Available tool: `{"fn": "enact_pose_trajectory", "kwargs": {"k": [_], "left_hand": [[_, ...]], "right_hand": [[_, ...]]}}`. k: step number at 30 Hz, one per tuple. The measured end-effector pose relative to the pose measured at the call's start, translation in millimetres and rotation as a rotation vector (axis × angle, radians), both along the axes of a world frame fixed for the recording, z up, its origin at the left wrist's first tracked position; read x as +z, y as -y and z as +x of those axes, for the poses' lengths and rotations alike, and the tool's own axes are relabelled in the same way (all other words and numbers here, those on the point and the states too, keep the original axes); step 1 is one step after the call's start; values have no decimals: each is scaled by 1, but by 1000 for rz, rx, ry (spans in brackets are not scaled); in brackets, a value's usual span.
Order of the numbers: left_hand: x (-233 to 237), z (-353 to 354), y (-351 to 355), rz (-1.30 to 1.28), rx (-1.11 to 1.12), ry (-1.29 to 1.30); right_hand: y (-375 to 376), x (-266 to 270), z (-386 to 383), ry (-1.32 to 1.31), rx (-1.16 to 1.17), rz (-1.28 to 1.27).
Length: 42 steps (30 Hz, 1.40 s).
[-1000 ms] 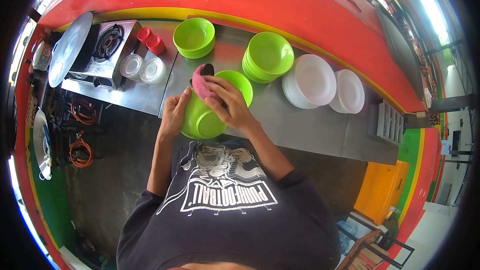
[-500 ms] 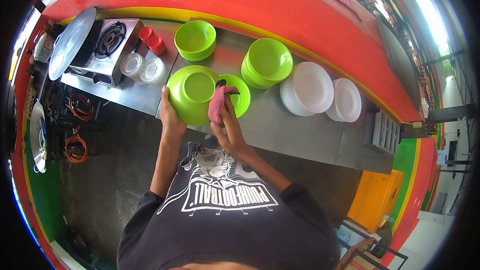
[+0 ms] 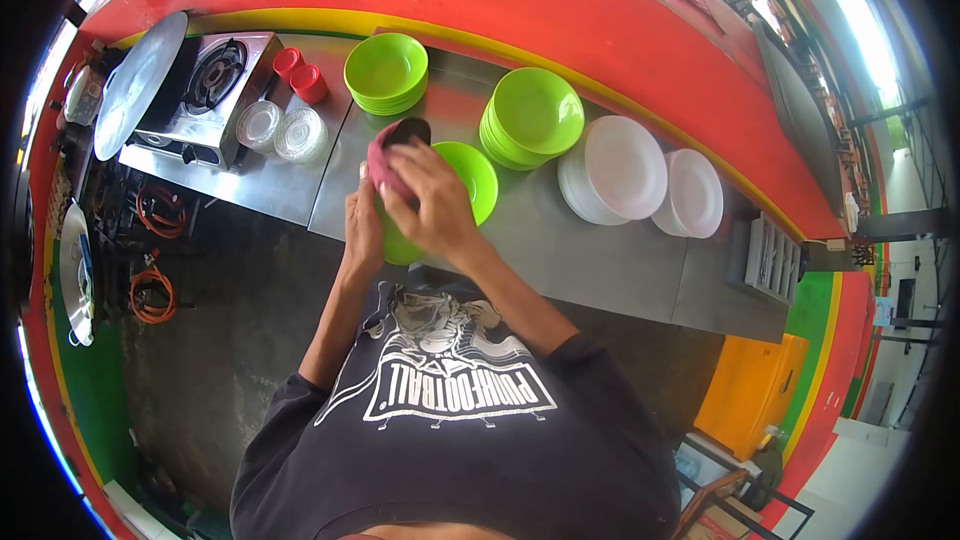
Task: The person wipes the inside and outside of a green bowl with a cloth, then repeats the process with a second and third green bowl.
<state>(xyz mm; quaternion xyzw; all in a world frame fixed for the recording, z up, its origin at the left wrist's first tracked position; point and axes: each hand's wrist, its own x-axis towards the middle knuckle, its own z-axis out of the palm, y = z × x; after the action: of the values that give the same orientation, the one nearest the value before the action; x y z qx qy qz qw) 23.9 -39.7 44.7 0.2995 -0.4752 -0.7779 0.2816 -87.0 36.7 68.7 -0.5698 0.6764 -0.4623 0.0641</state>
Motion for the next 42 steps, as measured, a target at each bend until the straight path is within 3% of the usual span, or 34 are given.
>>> {"fn": "enact_pose_trajectory", "kwargs": {"k": [1,2,5,9,12,13,16,17,19,23,26,30,33,36,40,42], "left_hand": [[-13,5,9,7,-68,26],[-25,4,8,-3,3,29],[-37,1,14,3,121,4],[-5,7,17,197,92,-114],[-23,12,13,-115,56,80],[-31,11,10,-77,54,15],[-24,21,17,39,-73,36],[-13,14,12,-4,49,55],[-12,19,19,-29,67,63],[-16,29,33,62,162,3],[-7,24,37,210,310,-94],[-6,17,37,276,404,-24],[3,10,35,230,368,-9],[-7,20,43,148,55,103],[1,19,39,182,-2,115],[-4,22,46,183,4,47]], "right_hand": [[6,0,-6,52,0,39],[10,1,-8,102,1,75],[5,0,14,-206,-18,8],[-12,-2,36,-292,25,14],[-6,5,25,-237,30,31],[-1,7,16,-204,27,32],[9,3,-15,409,-6,144],[10,-4,-21,560,-17,114],[9,-33,-30,864,-36,57],[-3,-72,-10,1165,-32,-184],[-14,-61,24,1163,-78,-200],[-15,-66,35,1149,-102,-234],[-9,-67,12,1116,-64,-242],[-4,-55,-28,1019,63,-163],[-7,-32,-40,835,187,-50],[-5,-43,-31,851,96,-152]]}}
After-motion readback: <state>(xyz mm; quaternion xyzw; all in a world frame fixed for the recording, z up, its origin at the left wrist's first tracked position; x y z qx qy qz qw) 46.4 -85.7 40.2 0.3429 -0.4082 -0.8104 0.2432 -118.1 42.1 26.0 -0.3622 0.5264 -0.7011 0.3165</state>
